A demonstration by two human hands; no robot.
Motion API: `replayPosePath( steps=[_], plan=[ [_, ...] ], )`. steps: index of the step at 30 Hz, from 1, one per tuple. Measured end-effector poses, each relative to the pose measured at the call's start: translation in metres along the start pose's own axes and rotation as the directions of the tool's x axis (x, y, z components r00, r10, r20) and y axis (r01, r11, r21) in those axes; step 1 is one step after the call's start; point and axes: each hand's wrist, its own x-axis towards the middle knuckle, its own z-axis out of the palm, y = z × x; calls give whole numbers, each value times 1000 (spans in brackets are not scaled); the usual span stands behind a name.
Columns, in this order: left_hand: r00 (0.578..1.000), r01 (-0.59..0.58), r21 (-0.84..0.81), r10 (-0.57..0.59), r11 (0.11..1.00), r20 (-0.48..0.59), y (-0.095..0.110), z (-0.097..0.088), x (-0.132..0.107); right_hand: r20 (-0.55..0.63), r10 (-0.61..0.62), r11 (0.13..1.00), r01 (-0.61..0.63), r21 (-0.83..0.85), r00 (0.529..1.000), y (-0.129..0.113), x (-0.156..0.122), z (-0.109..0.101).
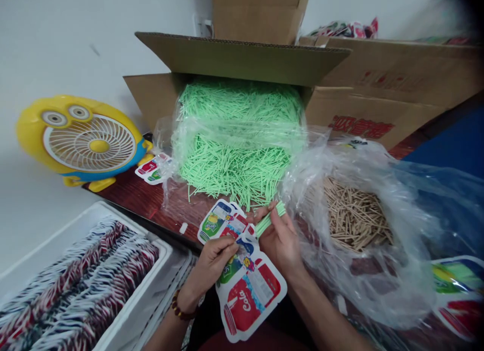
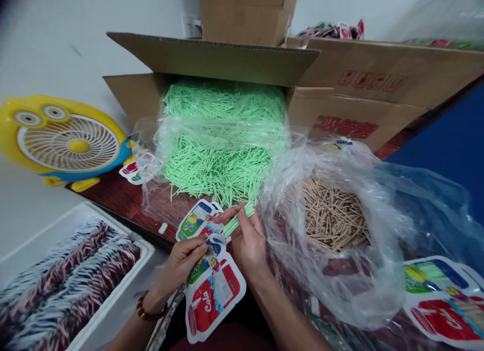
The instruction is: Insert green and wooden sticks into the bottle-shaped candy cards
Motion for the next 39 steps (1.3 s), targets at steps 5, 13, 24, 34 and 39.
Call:
replayPosePath(
  steps=[5, 13, 24, 34, 39],
  plan=[
    [999, 34, -54, -36, 998, -31, -3, 5, 2, -5, 131, 991, -131, 17, 991, 8, -16, -2],
    [985, 164, -252, -170, 954, -3, -11, 8, 10, 266, 272, 961, -250, -115, 925, -7, -6, -23],
    [991, 135, -358, -129, 924, 40, -17, 10, 19, 523, 361, 492, 319, -810, 772, -32, 5, -39],
    [987, 105, -424, -146, 900, -66, -17, 17, 24, 480, 260, 524, 295, -799, 838, -28, 10, -44],
    [982, 179, -531, -180, 828, 51, -9, 13, 22, 379, 300, 602, 134, -787, 875, -21, 22, -54]
  ],
)
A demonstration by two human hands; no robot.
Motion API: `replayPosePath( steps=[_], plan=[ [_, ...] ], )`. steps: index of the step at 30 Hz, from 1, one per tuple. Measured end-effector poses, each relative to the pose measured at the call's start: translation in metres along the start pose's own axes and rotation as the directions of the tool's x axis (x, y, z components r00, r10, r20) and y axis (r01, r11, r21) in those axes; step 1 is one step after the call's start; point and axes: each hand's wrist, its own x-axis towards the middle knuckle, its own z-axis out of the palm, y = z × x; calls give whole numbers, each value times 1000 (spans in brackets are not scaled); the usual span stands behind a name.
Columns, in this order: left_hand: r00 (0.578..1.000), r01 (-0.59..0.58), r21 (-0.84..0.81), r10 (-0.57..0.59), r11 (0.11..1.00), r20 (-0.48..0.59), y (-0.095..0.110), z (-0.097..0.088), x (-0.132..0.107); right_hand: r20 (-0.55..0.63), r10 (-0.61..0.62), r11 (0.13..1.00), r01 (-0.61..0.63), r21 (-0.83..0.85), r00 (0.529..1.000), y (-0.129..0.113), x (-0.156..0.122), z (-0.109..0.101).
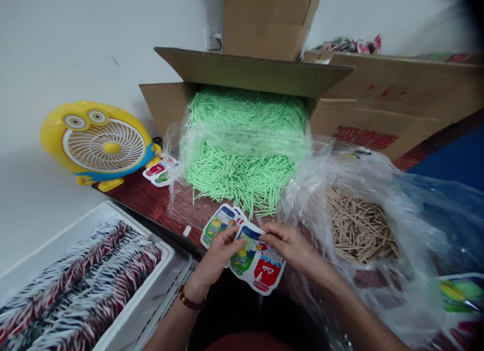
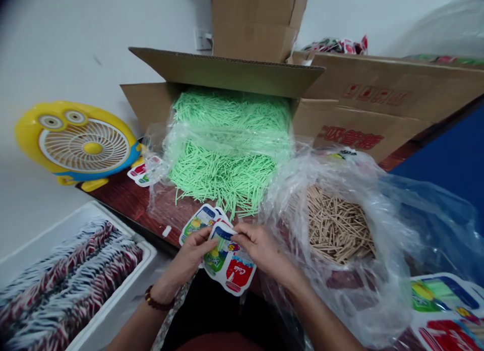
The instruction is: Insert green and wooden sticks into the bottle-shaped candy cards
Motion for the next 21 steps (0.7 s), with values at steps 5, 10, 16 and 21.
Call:
replayPosePath(
  steps=[5, 10, 16, 21],
  plan=[
    [997, 73, -23, -73, 997, 28, -1, -6, -2, 2, 31, 994, -31, 103, 1000, -2, 5, 1],
    [999, 36, 26, -36, 999, -9, -1, -5, -2, 44, 55, 989, -61, 135, 997, -7, 8, -2],
    [999, 50, 79, -49, 996, -10, 2, -1, -6, 15, 55, 995, -56, 88, 998, 4, 11, -2],
    [999, 32, 56, -34, 998, 32, -1, -2, -6, 33, 80, 988, -84, 128, 996, 1, 12, -2]
  ],
)
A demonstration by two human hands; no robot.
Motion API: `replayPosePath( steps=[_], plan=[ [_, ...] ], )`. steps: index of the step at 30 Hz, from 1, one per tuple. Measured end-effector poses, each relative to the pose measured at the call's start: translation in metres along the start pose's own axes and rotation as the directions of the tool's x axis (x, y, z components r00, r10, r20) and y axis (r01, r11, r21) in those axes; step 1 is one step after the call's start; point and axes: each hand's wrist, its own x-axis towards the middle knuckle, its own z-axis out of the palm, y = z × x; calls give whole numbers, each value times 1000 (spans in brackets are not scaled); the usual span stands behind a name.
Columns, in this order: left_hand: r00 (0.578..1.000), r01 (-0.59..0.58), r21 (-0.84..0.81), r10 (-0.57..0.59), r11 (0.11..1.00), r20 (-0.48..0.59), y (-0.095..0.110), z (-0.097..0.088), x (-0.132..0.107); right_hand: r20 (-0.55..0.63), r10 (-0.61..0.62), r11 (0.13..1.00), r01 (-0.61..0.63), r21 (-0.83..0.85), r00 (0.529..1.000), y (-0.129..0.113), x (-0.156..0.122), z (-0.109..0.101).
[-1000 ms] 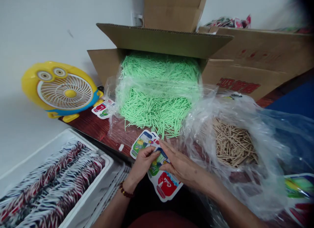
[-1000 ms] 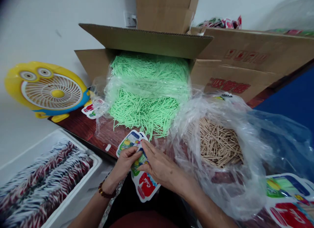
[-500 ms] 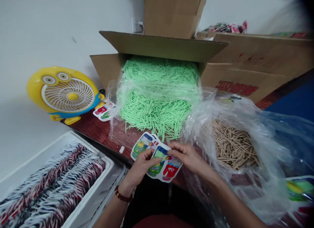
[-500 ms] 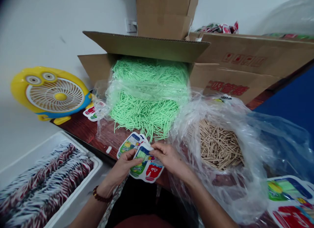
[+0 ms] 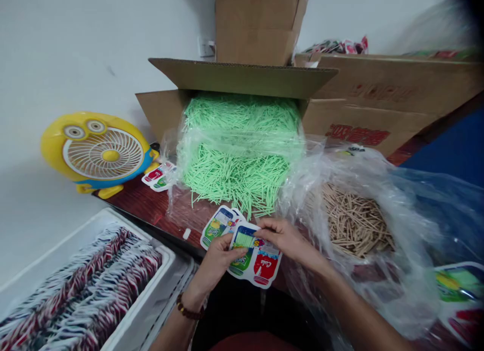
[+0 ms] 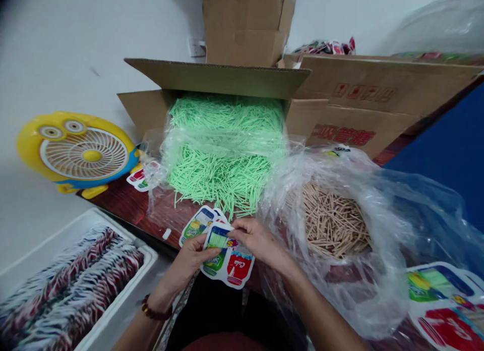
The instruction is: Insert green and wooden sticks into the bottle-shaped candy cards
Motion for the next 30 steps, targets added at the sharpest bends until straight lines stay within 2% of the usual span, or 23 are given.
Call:
replayPosePath(
  steps=[4, 9, 12, 17, 24, 26, 30],
  plan=[
    [999, 24, -18, -25, 1000, -36, -3, -3, 1, 39, 2, 1000, -2, 13, 999, -1, 0, -3],
    [999, 36, -1, -36, 999, -15, 4, 0, 0, 29, -15, 994, 18, -105, 999, 6, 3, 1],
    [999, -25, 147, 28, 989, -19, 10, 8, 2, 34, -31, 990, 36, -134, 999, 5, 0, 2],
    [989, -105, 412, 138, 905, -50, 9, 25, 6, 29, -7, 995, 10, -94, 1000, 9, -16, -9],
    [999, -27, 462, 34, 887, -8, 3, 50, 7, -91, -44, 970, 21, -240, 995, 6, -52, -20],
    [999, -33, 504, 19, 863, 33, 2, 58, 8, -110, -68, 967, 39, -252, 992, 4, -65, -24],
    [989, -42, 520, -38, 853, 142, 1, 78, 10, -171, -135, 916, 57, -396, 976, 9, -90, -34]
  ],
)
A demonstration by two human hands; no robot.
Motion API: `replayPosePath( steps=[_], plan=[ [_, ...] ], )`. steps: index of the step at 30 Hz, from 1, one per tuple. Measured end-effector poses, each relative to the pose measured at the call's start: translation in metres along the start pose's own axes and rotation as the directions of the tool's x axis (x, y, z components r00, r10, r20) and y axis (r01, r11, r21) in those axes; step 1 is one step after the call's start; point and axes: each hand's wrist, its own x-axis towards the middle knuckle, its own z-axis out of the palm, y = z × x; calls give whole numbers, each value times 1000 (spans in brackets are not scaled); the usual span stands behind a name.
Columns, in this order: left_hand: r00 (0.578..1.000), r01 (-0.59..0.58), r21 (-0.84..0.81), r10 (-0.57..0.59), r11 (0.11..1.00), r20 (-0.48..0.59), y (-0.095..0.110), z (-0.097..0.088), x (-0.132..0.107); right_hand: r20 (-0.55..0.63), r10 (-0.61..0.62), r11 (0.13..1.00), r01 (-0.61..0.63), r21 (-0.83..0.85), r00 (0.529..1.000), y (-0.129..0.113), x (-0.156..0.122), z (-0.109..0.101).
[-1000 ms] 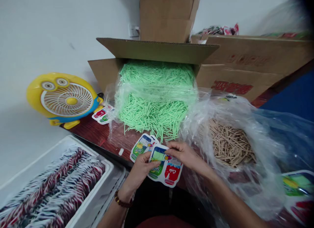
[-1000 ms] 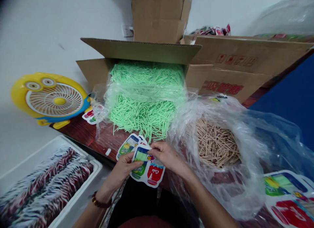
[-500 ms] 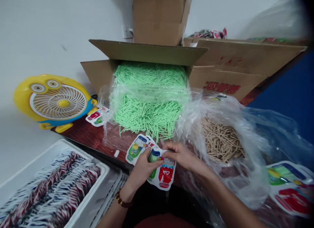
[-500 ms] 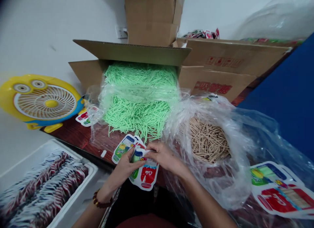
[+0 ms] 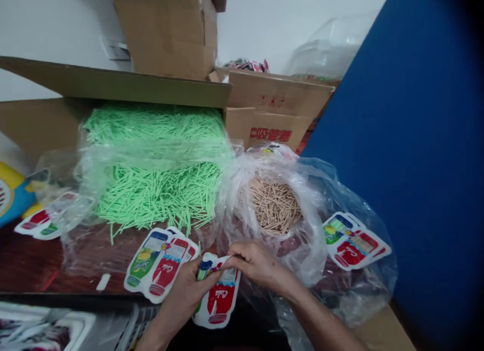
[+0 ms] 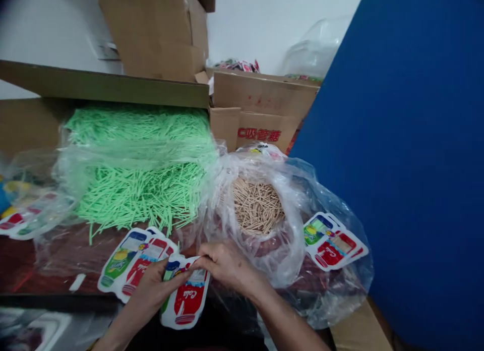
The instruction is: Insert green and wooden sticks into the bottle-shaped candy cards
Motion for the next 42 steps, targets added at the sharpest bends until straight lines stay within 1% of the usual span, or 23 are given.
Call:
replayPosePath(
  steps=[3, 5, 7, 8, 9, 10, 11, 12, 13, 14, 15, 16, 18, 22, 25, 28, 31, 33, 35, 37, 39, 40, 42],
  plan=[
    [995, 3, -1, -3, 1000, 100, 8, 14, 4, -19, -11, 1000, 11, -18, 1000, 14, -17, -12],
    [990, 23, 5, -23, 1000, 138, 11, 21, 7, -35, 4, 1000, -4, 6, 999, 28, -26, -29],
    [985, 54, 6, -55, 999, 164, 13, 26, 9, -126, 50, 997, -57, -58, 991, 47, -34, -55],
    [982, 70, 9, -70, 998, 174, 13, 28, 10, -207, 77, 984, -108, -143, 975, 58, -37, -69],
    [980, 84, 9, -84, 996, 180, 13, 30, 11, -271, 106, 944, -182, -275, 957, 68, -39, -84],
    [979, 96, 5, -96, 995, 181, 12, 33, 11, -294, 127, 868, -250, -430, 947, 79, -41, -97],
    [978, 107, -5, -104, 994, 180, 12, 35, 11, -284, 135, 760, -284, -585, 949, 89, -42, -109],
    [978, 116, -18, -111, 993, 178, 11, 37, 11, -243, 137, 655, -272, -705, 960, 98, -41, -117],
    [978, 123, -34, -115, 992, 176, 10, 39, 11, -189, 133, 567, -231, -790, 973, 106, -40, -123],
    [977, 130, -47, -120, 990, 176, 9, 41, 11, -134, 127, 500, -180, -847, 983, 113, -39, -126],
    [977, 135, -56, -123, 989, 173, 7, 43, 10, -90, 118, 459, -135, -878, 989, 118, -36, -127],
    [977, 136, -58, -124, 989, 171, 6, 43, 10, -59, 104, 436, -99, -895, 993, 123, -34, -127],
    [978, 139, -51, -129, 989, 162, 5, 43, 10, -27, 70, 418, -54, -907, 997, 130, -29, -124],
    [981, 145, -63, -135, 987, 139, 0, 36, 9, 8, -7, 442, 11, -897, 1000, 140, -23, -121],
    [981, 166, -83, -156, 983, 117, -5, 33, 9, 7, -25, 455, 18, -890, 1000, 146, -25, -121],
    [981, 168, -100, -157, 981, 110, -8, 33, 9, -19, -37, 478, 1, -878, 999, 153, -29, -120],
    [982, 169, -104, -158, 980, 107, -9, 34, 8, -40, -64, 551, 2, -834, 997, 159, -31, -119],
    [982, 172, -103, -162, 980, 95, -8, 34, 8, -71, -96, 627, 5, -779, 993, 161, -31, -119],
    [983, 172, -107, -163, 979, 85, -6, 33, 8, -142, -125, 725, -7, -689, 982, 159, -30, -119],
    [983, 174, -118, -165, 978, 85, -5, 34, 7, -248, -105, 836, -50, -547, 963, 154, -28, -118],
    [981, 180, -123, -170, 976, 87, -4, 35, 7, -369, -14, 936, -117, -331, 929, 148, -27, -113],
    [981, 184, -122, -174, 975, 90, -4, 35, 7, -424, 43, 969, -142, -205, 905, 145, -26, -109],
    [980, 189, -126, -178, 974, 93, -5, 36, 7, -507, 148, 988, -148, 39, 849, 141, -27, -98]
  ],
)
